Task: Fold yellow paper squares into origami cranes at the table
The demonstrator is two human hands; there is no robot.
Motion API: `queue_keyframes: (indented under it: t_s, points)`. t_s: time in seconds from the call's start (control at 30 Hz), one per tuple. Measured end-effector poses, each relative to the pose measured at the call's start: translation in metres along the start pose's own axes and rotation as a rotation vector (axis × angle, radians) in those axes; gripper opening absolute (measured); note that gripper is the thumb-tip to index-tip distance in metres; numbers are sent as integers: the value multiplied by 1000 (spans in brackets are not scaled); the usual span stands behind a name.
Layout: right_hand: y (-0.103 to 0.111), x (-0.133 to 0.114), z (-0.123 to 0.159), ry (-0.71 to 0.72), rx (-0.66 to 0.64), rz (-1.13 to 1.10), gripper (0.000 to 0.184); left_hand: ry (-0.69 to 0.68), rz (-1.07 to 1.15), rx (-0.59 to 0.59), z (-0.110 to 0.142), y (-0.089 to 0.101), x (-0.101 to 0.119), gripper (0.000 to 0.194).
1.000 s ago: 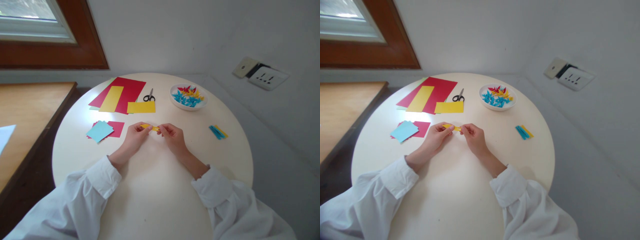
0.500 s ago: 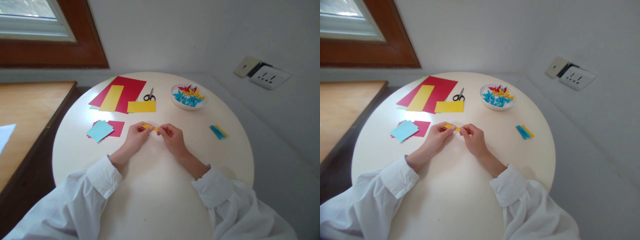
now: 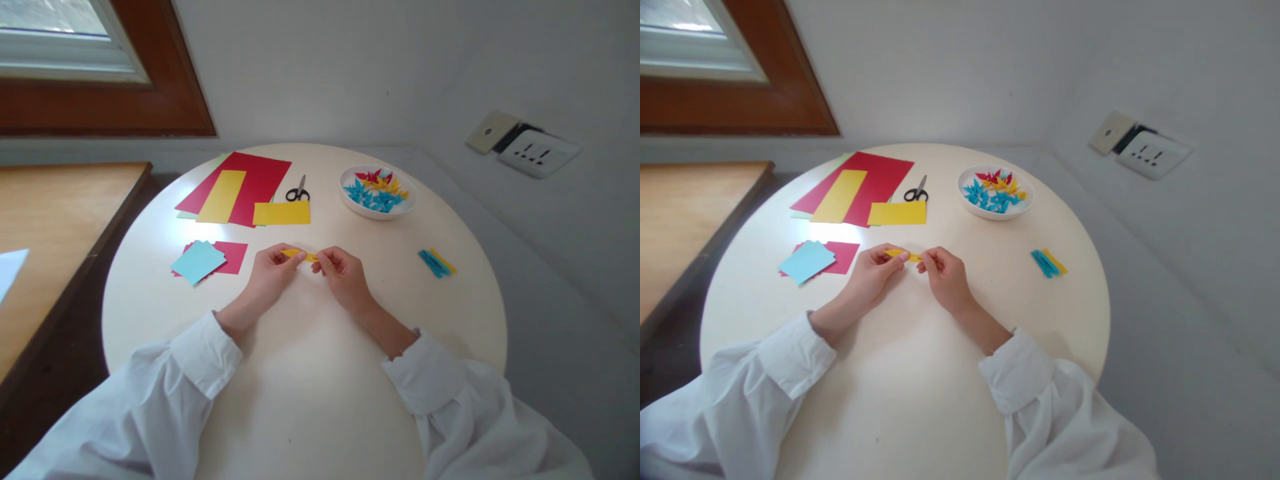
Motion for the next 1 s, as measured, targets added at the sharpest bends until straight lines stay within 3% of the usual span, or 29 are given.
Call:
queue_keyframes:
  t_s: [0.57, 1.0]
  points:
    - [-1, -1, 0, -7, -62, 38, 27, -9, -11, -93, 1, -2, -2, 22]
    - [-2, 0, -1, -33, -70, -40, 30, 76, 126, -39, 0, -3, 0, 22]
Point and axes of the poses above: each hand's wrist, its own z-axis away from the middle knuckle, its own y-axis out of the back of the hand, x = y × z, the point moved 4 cm from there along -z, towards the middle knuckle, and after that the axes turned 1 degree about y, right-handed, at the moved point
